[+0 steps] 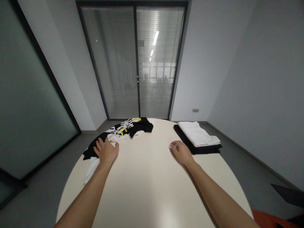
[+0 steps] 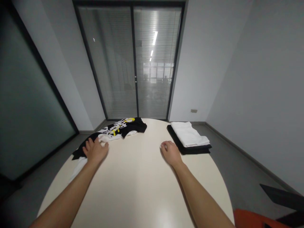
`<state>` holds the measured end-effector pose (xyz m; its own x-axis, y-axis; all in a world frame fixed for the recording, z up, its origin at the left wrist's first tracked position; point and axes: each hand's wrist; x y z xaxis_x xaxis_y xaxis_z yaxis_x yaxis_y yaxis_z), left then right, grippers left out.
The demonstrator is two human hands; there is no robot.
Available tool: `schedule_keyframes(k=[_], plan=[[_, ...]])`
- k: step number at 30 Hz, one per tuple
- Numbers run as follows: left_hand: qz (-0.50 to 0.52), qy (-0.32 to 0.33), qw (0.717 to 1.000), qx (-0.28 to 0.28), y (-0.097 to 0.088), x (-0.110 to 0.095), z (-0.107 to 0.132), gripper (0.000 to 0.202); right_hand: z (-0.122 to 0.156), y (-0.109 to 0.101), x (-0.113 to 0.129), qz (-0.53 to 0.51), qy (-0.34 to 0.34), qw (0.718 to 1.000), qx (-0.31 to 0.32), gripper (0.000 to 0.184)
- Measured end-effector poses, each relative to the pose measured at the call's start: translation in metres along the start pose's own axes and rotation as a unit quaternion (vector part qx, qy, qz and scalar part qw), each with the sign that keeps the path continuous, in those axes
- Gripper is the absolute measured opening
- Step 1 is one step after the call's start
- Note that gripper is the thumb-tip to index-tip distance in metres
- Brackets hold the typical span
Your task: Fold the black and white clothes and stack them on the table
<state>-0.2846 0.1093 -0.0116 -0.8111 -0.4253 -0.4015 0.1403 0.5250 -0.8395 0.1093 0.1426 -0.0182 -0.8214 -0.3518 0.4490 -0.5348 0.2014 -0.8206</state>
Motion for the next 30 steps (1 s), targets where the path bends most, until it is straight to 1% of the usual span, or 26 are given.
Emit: schedule_keyframes(k=[3,6,10,14,18,20,22,24,27,30], plan=[[0.016,-0.026,0.999,0.013,0.004,0.005,-0.005,0.062,-0.001,0.001,-0.004,-0.037,0.019,0.999,0.003,0.032],[0.047,-0.031,0.998,-0.008,0.002,0.004,-0.006,0.055,0.000,0.003,-0.005,-0.043,0.026,0.999,0.010,0.032],[0.069,-0.030,0.997,-0.026,-0.006,0.004,-0.009,0.050,0.003,0.002,-0.004,-0.034,0.023,0.999,0.017,0.031],[0.091,-0.012,0.995,-0.036,-0.010,0.010,-0.015,0.044,0.004,-0.001,-0.002,-0.033,0.014,0.999,0.023,0.031],[0.130,0.018,0.990,-0.056,-0.008,0.018,-0.022,0.036,0.005,-0.001,-0.001,-0.031,0.011,0.999,0.025,0.032],[0.144,0.018,0.987,-0.068,-0.008,0.022,-0.025,0.035,0.005,-0.001,-0.001,-0.029,0.009,0.999,0.028,0.032],[0.148,-0.014,0.986,-0.082,-0.007,0.026,-0.029,0.037,0.005,-0.001,-0.002,-0.026,0.005,0.999,0.029,0.032],[0.141,-0.076,0.983,-0.084,-0.007,0.031,-0.034,0.044,0.005,-0.001,-0.002,-0.026,0.004,0.999,0.030,0.032],[0.137,-0.150,0.977,-0.059,-0.005,0.040,-0.042,0.047,0.004,-0.001,-0.003,-0.032,0.006,0.999,0.032,0.033],[0.146,-0.170,0.974,-0.038,-0.001,0.049,-0.047,0.042,0.004,0.000,-0.004,-0.036,0.004,0.999,0.033,0.032]])
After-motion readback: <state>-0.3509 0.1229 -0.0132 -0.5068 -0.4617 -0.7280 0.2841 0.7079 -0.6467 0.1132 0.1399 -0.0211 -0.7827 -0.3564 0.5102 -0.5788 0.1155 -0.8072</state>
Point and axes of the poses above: each hand's wrist, its own z-axis away from the middle knuckle, its own y-axis out of the palm, x = y × z, and after that the axes turned 4 degrees about x, right-handed
